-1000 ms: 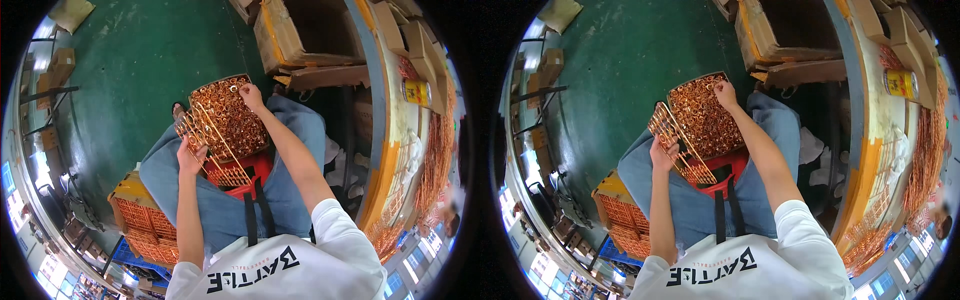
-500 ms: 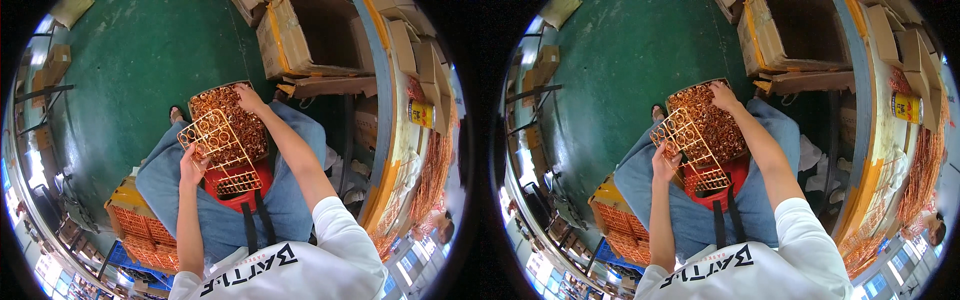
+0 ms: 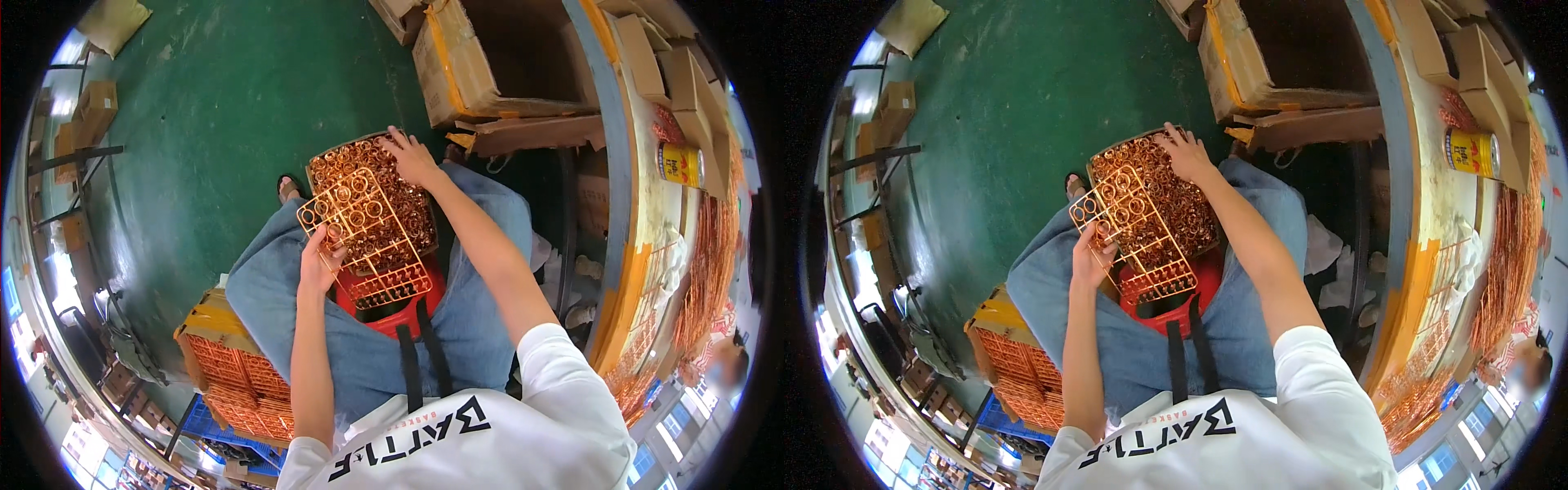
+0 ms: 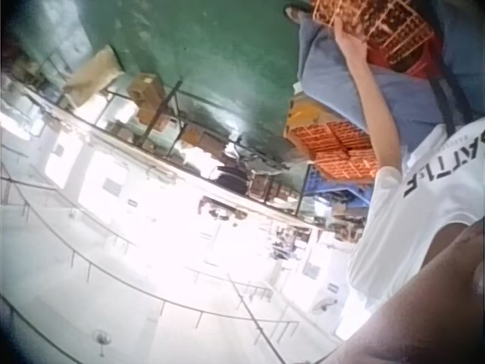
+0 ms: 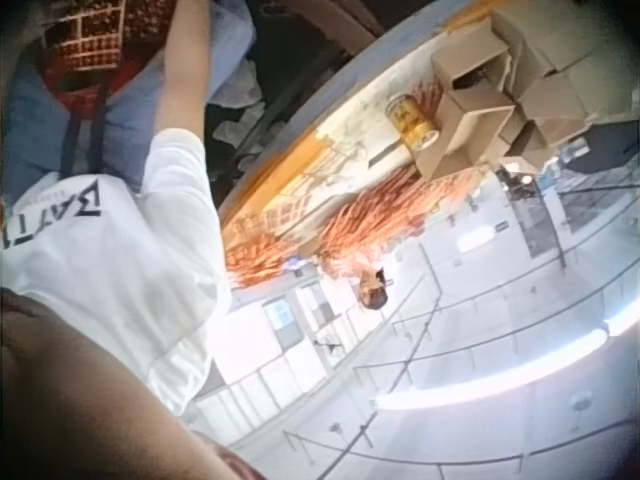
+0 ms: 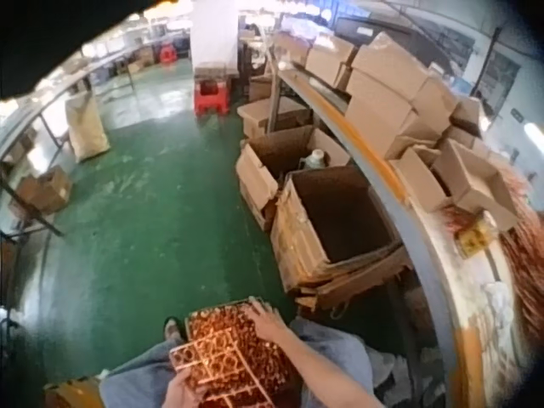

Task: The person places small circular metal components into the circular openings of a copper-colored metal frame held in their lap. They pick up the components from a container on a red stool and press them into the frame one by one before setting the frame aside.

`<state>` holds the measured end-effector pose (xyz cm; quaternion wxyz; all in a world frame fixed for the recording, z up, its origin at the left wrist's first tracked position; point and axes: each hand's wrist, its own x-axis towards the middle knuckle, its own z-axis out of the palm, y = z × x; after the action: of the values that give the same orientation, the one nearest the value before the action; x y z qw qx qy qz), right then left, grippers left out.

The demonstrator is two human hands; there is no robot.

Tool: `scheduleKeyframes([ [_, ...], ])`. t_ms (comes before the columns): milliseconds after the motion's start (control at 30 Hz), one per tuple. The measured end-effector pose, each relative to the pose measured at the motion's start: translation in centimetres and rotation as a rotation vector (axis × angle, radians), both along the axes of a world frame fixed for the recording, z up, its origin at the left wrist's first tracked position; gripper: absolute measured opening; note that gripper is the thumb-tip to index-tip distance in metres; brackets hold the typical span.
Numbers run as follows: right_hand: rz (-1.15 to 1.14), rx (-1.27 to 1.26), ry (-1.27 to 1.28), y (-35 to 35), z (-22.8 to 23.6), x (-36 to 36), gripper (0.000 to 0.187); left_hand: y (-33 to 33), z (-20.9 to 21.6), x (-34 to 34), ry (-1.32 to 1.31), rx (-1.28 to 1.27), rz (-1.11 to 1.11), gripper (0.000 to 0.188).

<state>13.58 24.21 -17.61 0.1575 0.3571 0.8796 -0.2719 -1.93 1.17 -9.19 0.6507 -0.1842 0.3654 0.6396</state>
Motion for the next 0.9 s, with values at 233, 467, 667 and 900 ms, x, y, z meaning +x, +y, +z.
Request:
scheduleKeyframes([
  [233, -0.96, -1.829, 0.648, -4.0, 8.6, 1.6, 0.041, 0.7, -3.4, -0.5, 0.02, -0.044, -0.13, 0.027],
  [467, -0.926, -1.198, 0.613, -4.2, 7.8, 4.4, 0.022, 4.7, -5.6, 1.0, 0.134, -0.165, -0.166, 0.044],
  [667, -1.017, -1.226, 0.639, -2.2, 6.0, 5.5, 0.021, 8.7, -11.5, -1.9, 0.915, -0.412, -0.342, 0.012],
  [900, -1.016, -1.241, 0.657, -1.3, 5.9, 4.3, 0.019, 10.2, -15.9, -6.2, 1.779, -0.654, -0.628, 0.025],
])
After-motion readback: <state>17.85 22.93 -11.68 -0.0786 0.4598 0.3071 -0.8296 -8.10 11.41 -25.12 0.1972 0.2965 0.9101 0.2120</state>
